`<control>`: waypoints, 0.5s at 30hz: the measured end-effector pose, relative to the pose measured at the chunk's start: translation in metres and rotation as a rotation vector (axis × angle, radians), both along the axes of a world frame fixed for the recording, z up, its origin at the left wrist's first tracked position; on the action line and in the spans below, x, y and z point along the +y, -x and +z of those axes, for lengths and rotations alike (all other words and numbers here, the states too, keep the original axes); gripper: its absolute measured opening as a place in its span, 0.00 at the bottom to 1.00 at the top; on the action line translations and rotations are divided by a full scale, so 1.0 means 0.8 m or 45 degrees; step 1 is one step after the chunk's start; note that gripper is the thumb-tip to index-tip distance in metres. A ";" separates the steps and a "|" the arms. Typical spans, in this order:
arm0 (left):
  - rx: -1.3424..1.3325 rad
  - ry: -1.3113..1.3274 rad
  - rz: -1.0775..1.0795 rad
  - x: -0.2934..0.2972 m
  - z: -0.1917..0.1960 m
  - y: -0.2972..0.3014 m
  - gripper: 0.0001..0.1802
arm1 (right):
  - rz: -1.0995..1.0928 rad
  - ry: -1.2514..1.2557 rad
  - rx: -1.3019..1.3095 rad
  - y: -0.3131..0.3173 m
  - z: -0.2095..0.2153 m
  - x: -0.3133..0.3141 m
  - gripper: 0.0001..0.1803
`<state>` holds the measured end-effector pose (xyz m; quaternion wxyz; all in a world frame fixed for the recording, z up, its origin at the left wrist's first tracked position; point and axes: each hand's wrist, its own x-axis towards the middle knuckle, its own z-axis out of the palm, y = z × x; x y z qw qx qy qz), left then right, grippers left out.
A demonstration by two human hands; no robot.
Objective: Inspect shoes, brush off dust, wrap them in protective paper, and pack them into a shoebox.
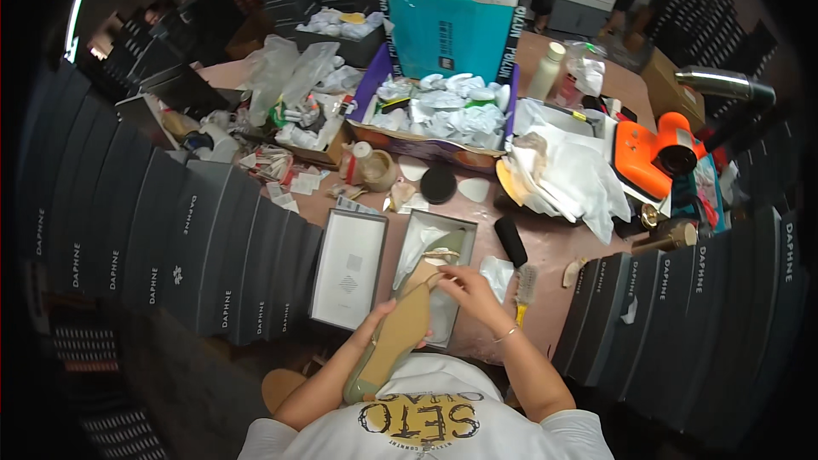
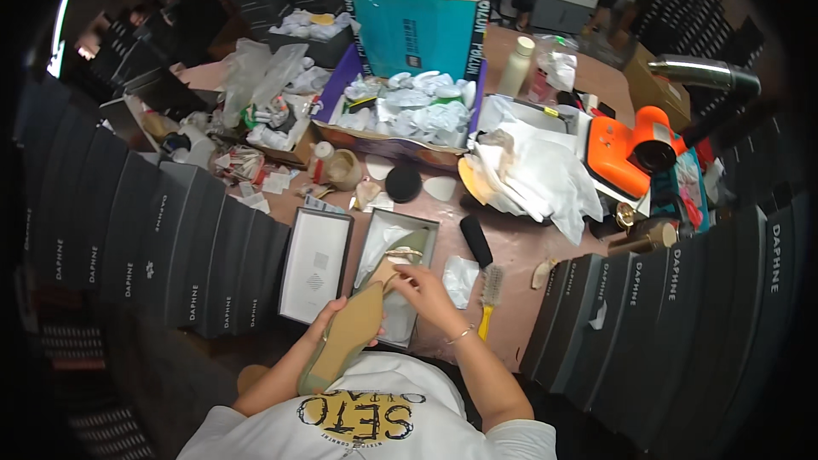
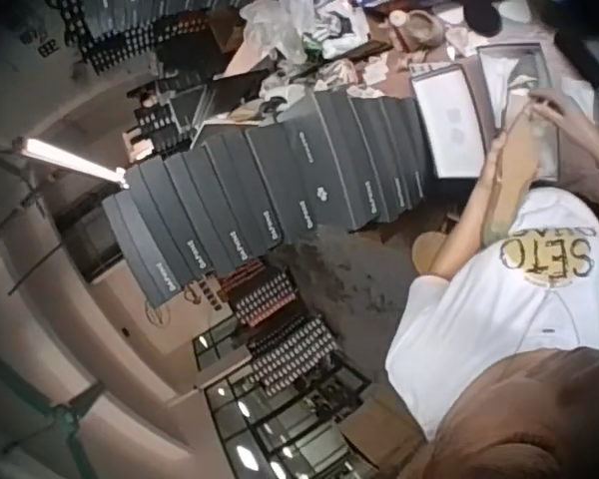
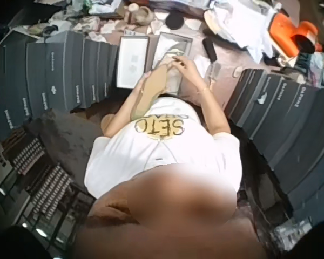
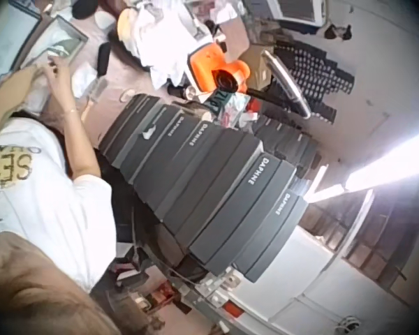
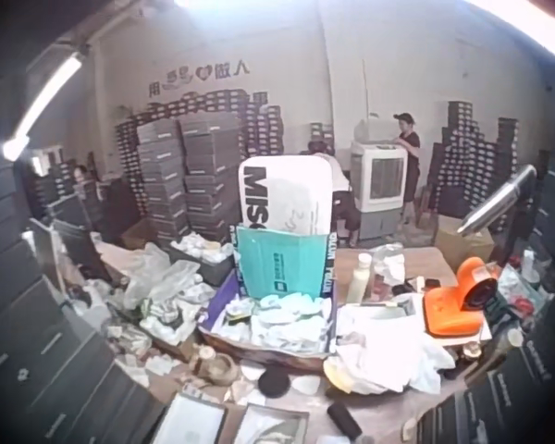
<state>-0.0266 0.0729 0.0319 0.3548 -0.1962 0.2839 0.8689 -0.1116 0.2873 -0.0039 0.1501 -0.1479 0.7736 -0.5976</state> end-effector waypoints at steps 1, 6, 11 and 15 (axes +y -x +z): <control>0.018 -0.009 0.015 -0.005 0.002 -0.002 0.39 | -0.125 -0.031 -0.085 0.010 -0.002 0.005 0.16; 0.000 -0.108 0.118 -0.041 -0.011 -0.003 0.39 | -0.014 -0.252 0.325 0.098 0.025 -0.041 0.10; -0.032 -0.157 -0.026 -0.086 -0.020 0.010 0.39 | 0.413 -0.755 0.832 0.203 -0.022 -0.139 0.11; -0.030 -0.248 -0.074 -0.134 -0.034 0.010 0.38 | 0.799 -1.232 0.852 0.243 -0.084 -0.185 0.10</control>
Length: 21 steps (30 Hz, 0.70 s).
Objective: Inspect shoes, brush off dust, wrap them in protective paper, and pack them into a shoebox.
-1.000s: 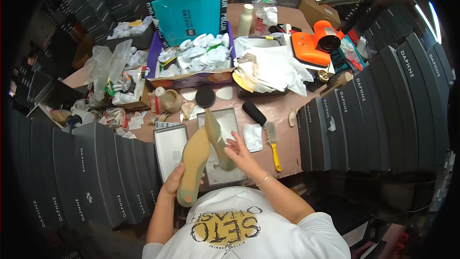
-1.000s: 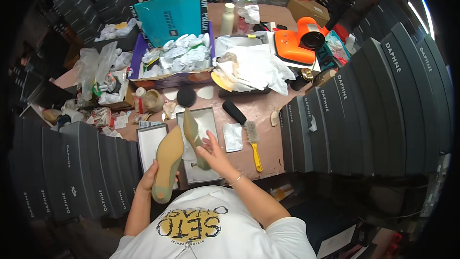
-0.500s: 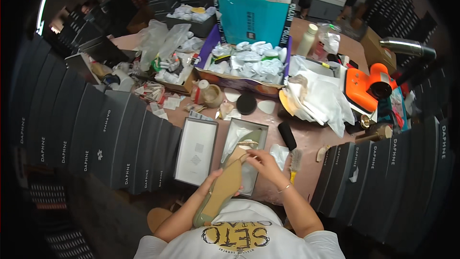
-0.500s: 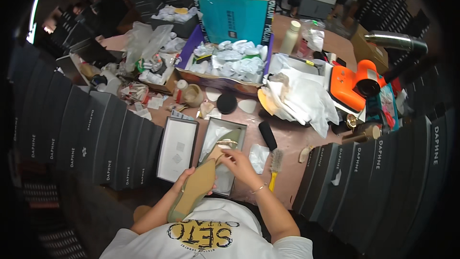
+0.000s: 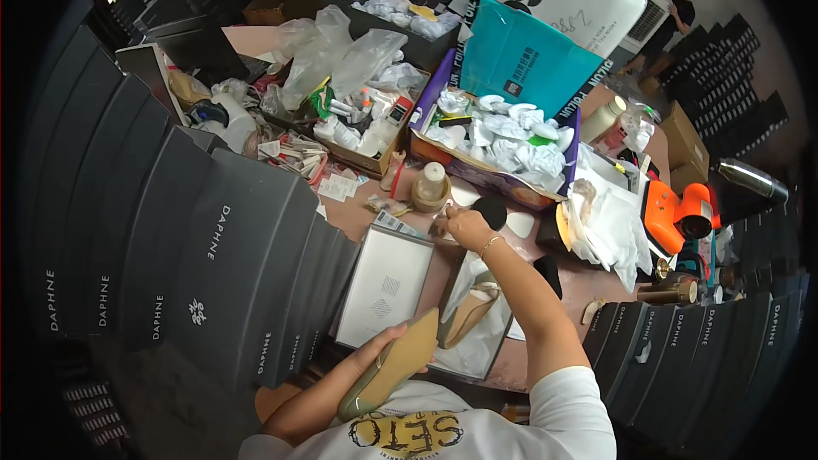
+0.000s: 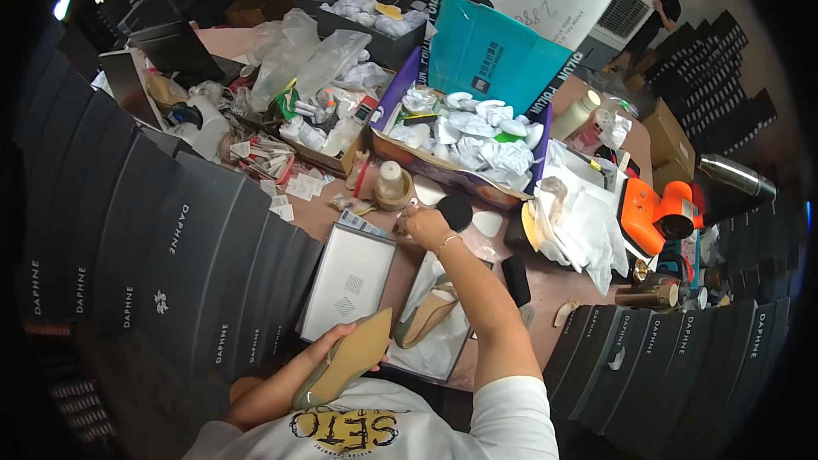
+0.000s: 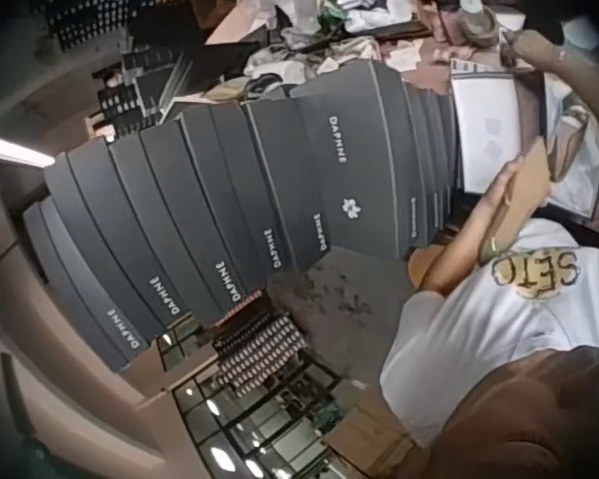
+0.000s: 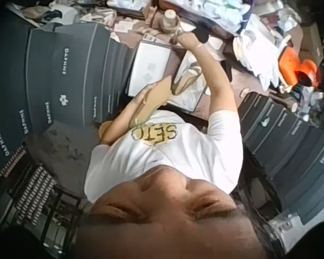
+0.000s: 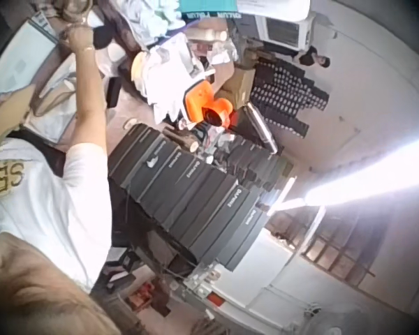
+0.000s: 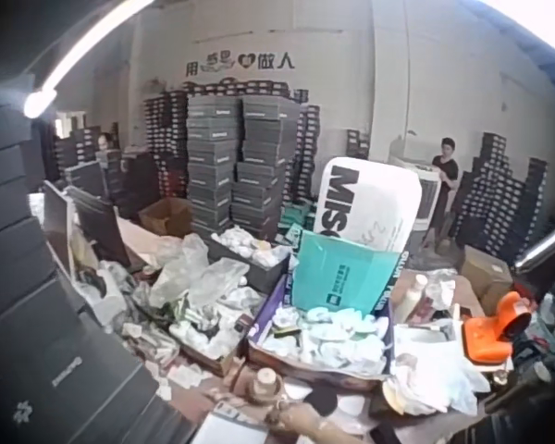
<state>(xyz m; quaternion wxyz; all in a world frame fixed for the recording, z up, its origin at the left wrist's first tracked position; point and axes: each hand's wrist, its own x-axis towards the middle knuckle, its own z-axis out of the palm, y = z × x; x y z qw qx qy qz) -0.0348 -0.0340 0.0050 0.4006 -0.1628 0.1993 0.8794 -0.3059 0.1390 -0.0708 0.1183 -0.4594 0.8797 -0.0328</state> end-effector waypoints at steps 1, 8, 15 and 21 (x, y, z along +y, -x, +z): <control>-0.009 0.021 0.006 -0.011 0.002 -0.002 0.38 | 0.059 -0.074 -0.024 0.006 -0.004 -0.009 0.10; -0.020 -0.042 0.156 -0.053 -0.016 0.002 0.37 | -0.490 0.727 -0.878 -0.020 0.060 -0.011 0.07; 0.155 0.016 0.322 -0.014 0.024 0.041 0.38 | -0.907 1.424 -2.096 -0.168 0.156 0.016 0.10; 0.192 0.179 0.224 0.041 0.035 0.053 0.35 | -0.843 1.264 -0.776 -0.231 0.157 0.052 0.15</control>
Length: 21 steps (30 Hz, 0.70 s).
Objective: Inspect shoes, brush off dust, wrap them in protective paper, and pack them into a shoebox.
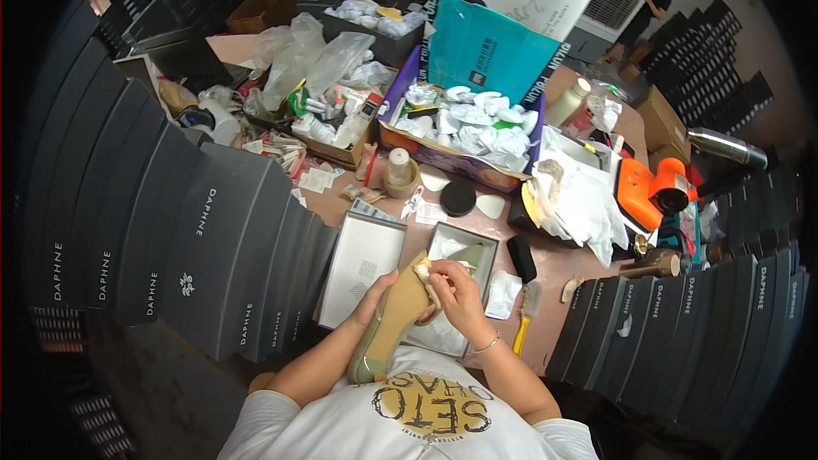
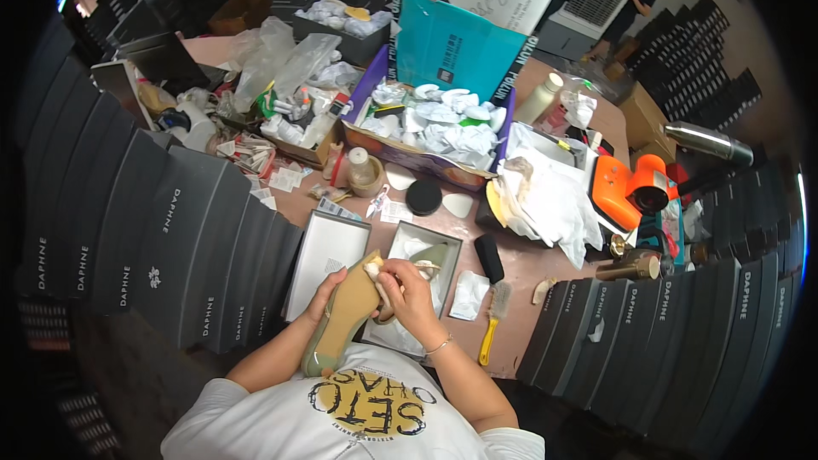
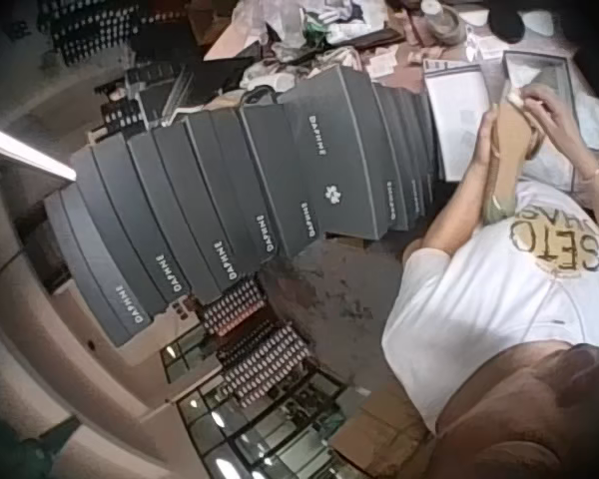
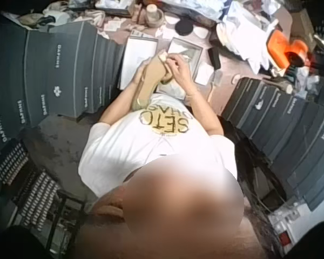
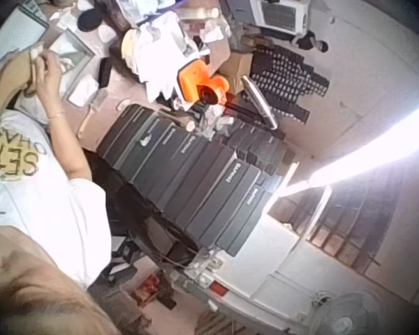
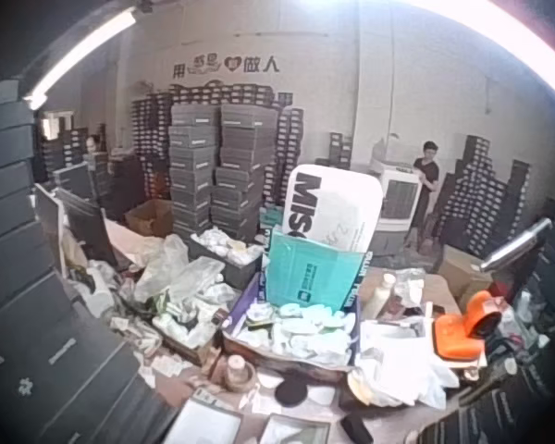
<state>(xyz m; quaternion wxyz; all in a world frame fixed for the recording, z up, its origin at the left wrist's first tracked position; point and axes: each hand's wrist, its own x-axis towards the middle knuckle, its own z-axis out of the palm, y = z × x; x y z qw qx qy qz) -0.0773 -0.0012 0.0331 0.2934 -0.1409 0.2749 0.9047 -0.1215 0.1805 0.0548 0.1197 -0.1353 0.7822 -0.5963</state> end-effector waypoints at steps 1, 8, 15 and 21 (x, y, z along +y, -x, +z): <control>-0.037 -0.005 -0.024 0.003 0.004 0.001 0.33 | 0.036 0.016 -0.088 -0.006 0.007 0.010 0.15; 0.058 0.032 -0.153 0.016 0.020 0.008 0.32 | -0.274 0.967 -0.907 -0.002 -0.015 0.045 0.13; -0.009 -0.122 -0.131 0.026 0.015 0.003 0.32 | -0.371 0.687 -0.492 -0.027 0.000 0.044 0.10; 0.087 0.085 -0.232 0.032 0.022 -0.015 0.30 | -0.182 -0.316 0.592 -0.048 0.011 0.010 0.06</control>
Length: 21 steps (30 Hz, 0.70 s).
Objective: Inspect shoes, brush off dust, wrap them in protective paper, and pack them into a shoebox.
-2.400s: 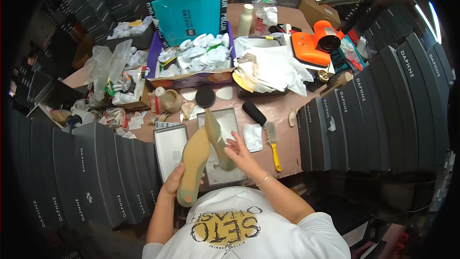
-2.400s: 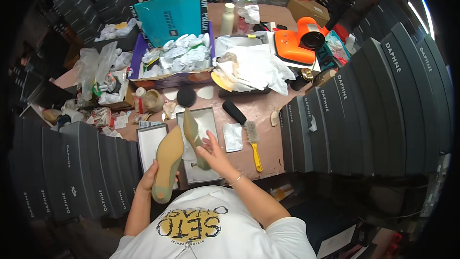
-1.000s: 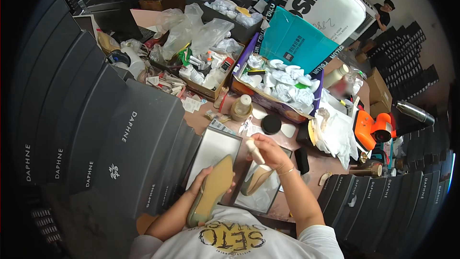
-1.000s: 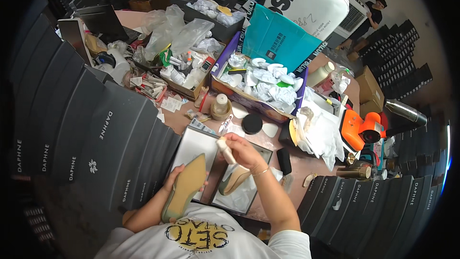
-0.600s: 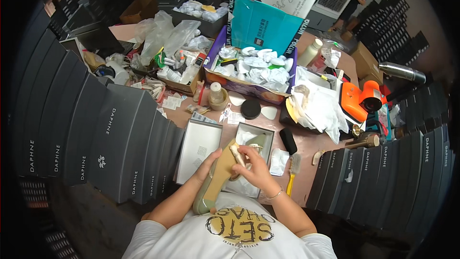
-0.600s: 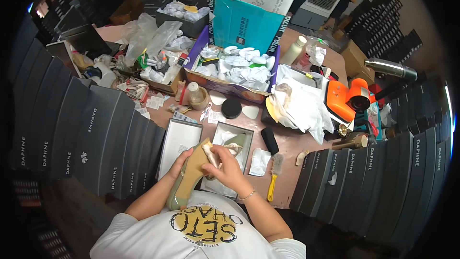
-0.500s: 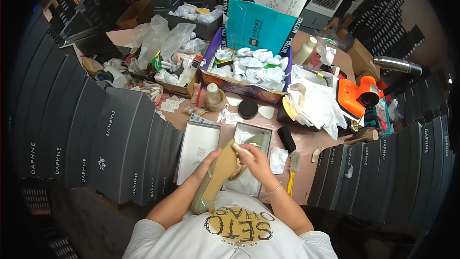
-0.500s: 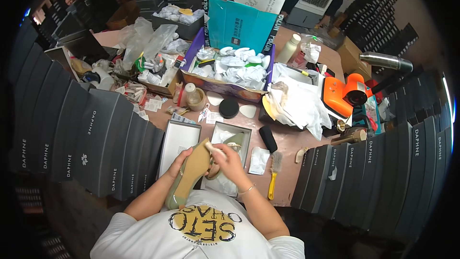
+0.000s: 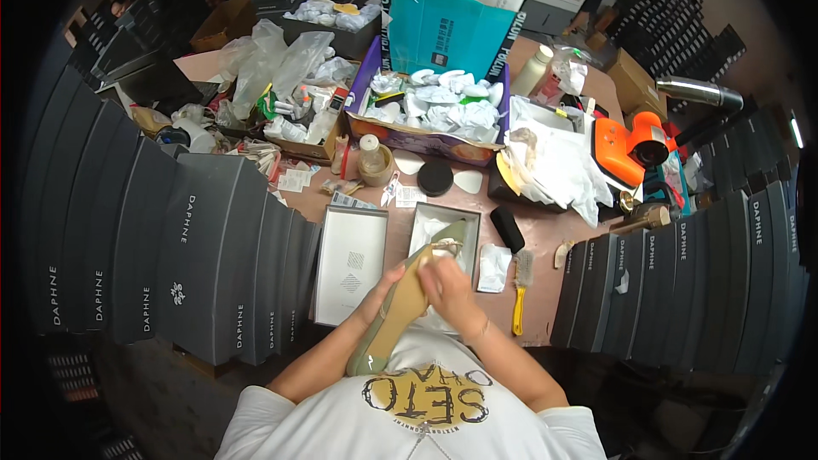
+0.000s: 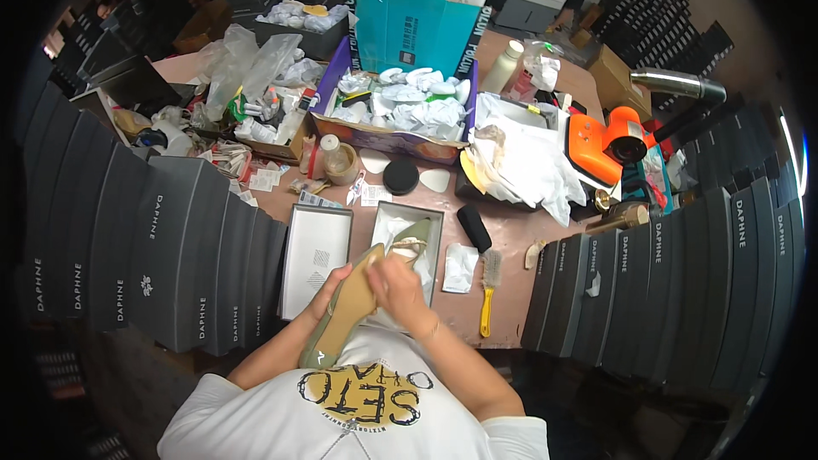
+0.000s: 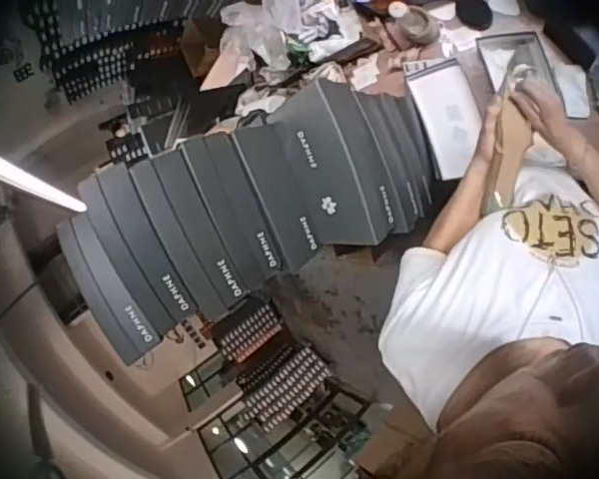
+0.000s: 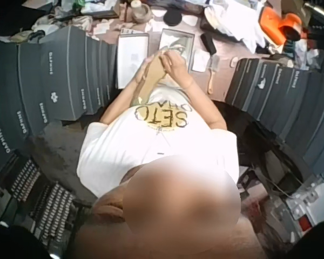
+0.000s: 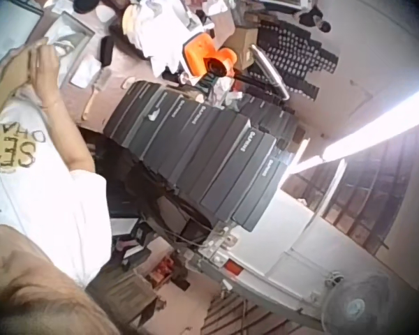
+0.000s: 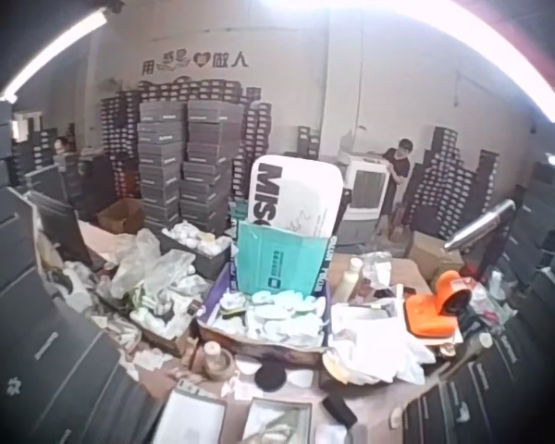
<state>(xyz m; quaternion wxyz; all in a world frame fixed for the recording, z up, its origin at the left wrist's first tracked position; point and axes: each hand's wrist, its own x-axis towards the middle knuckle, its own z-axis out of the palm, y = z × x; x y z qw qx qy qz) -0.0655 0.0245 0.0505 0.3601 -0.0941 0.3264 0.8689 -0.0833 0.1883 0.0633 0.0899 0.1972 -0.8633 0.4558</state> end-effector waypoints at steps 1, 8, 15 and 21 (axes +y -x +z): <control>-0.008 -0.048 -0.005 -0.003 -0.003 -0.003 0.30 | -0.007 -0.013 0.015 0.006 0.002 0.000 0.06; 0.053 -0.249 -0.001 -0.011 -0.029 -0.010 0.31 | 0.011 -0.108 0.153 0.015 0.006 -0.020 0.09; -0.404 -0.053 0.207 0.003 0.008 -0.004 0.30 | 0.139 -0.206 0.280 0.001 0.036 -0.034 0.09; -0.214 0.147 0.379 0.010 0.007 0.001 0.29 | 0.128 -0.188 0.291 0.018 0.014 -0.044 0.09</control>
